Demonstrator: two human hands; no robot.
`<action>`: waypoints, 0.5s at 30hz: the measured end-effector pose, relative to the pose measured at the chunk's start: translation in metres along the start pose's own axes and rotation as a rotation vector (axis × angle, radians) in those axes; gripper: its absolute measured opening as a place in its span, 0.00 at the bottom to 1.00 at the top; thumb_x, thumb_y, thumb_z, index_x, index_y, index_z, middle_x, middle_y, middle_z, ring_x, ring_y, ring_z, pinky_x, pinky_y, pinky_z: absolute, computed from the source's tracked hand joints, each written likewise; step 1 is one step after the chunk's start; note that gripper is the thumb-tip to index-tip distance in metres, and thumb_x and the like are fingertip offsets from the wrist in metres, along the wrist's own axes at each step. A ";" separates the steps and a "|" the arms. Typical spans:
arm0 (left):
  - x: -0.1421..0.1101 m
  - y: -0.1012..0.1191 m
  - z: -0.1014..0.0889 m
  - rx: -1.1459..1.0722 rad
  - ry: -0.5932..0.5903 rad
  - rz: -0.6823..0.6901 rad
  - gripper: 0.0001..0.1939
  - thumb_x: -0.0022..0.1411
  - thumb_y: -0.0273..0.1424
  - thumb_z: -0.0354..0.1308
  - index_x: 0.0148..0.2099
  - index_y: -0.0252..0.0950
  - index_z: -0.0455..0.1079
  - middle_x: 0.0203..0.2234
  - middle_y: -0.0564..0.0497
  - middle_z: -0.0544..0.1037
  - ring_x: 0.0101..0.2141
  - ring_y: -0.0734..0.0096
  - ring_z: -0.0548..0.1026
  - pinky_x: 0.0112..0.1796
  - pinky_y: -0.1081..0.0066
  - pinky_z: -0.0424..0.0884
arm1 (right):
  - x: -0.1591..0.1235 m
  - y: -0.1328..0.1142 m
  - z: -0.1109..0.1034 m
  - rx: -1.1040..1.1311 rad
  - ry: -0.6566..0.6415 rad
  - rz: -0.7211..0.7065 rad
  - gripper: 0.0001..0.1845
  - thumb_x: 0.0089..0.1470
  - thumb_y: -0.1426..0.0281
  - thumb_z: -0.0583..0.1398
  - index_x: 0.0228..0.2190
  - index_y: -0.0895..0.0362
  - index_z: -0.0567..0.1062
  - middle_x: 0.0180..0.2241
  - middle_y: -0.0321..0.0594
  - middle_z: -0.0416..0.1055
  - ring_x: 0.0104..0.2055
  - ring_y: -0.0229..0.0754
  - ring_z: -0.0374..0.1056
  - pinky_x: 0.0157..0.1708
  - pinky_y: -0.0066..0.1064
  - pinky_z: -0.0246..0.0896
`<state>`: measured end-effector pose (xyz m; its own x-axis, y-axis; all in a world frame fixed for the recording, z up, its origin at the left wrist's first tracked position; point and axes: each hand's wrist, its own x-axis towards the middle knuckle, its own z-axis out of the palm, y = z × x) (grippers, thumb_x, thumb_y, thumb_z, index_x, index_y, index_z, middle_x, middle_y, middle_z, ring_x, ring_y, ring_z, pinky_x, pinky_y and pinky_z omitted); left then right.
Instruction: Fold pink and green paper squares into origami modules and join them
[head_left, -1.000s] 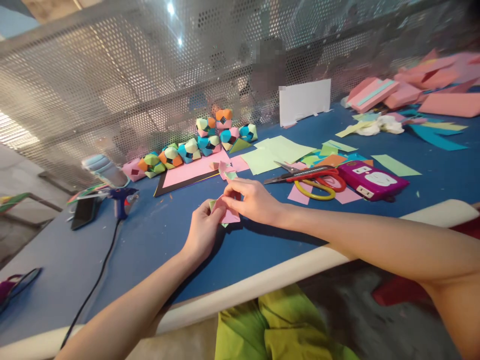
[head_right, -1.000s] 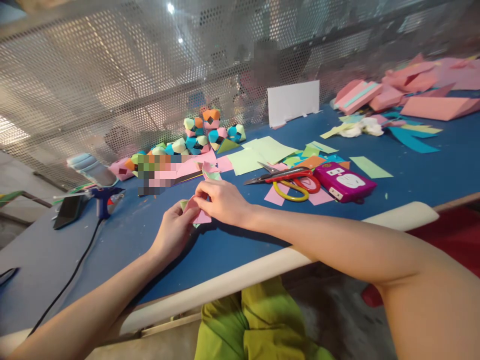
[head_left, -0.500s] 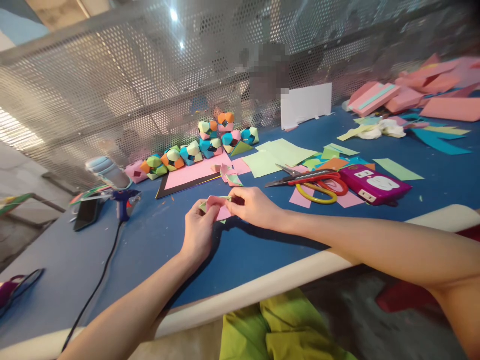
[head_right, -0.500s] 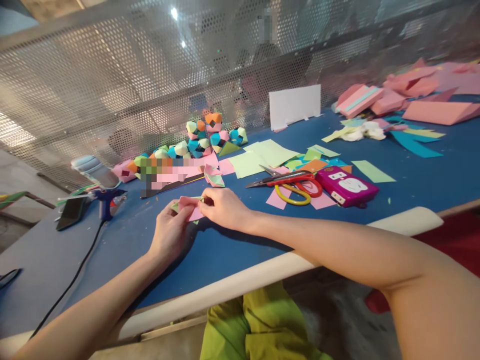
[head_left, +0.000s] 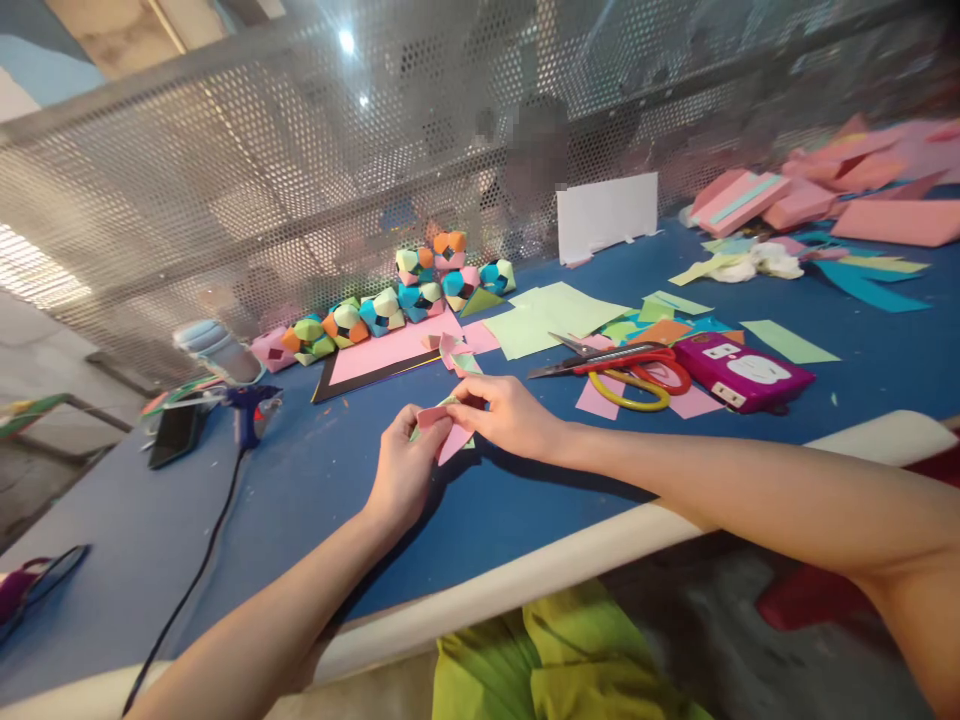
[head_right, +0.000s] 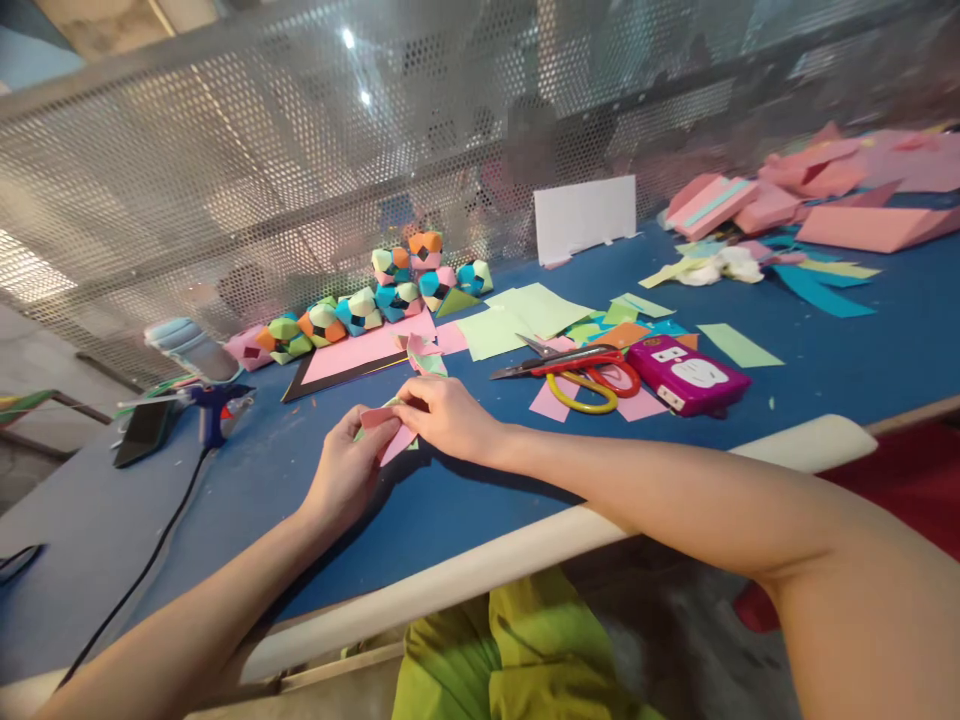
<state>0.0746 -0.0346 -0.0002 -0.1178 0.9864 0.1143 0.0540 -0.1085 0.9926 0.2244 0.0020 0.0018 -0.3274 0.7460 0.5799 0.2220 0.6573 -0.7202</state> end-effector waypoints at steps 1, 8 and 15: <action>0.000 0.000 0.000 -0.014 -0.014 -0.011 0.12 0.48 0.35 0.65 0.26 0.35 0.66 0.21 0.56 0.69 0.24 0.75 0.66 0.26 0.75 0.61 | 0.000 0.000 0.000 -0.006 0.007 0.002 0.05 0.53 0.73 0.59 0.26 0.60 0.74 0.25 0.35 0.70 0.27 0.34 0.63 0.30 0.26 0.58; 0.001 -0.001 -0.002 -0.037 -0.053 0.004 0.12 0.51 0.38 0.64 0.31 0.33 0.73 0.23 0.54 0.71 0.24 0.77 0.65 0.26 0.76 0.60 | 0.002 -0.002 -0.009 -0.074 -0.050 -0.040 0.08 0.53 0.74 0.59 0.23 0.60 0.71 0.22 0.35 0.68 0.25 0.33 0.62 0.28 0.26 0.55; 0.002 0.004 -0.004 -0.086 0.057 -0.009 0.12 0.50 0.38 0.65 0.27 0.35 0.69 0.20 0.57 0.67 0.21 0.79 0.62 0.22 0.77 0.57 | 0.004 -0.001 -0.010 -0.040 0.020 0.048 0.11 0.53 0.67 0.59 0.23 0.58 0.69 0.22 0.33 0.68 0.24 0.33 0.61 0.27 0.26 0.53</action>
<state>0.0709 -0.0335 0.0039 -0.1741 0.9791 0.1052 -0.0319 -0.1123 0.9932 0.2321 0.0054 0.0086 -0.2970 0.7784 0.5531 0.2732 0.6243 -0.7319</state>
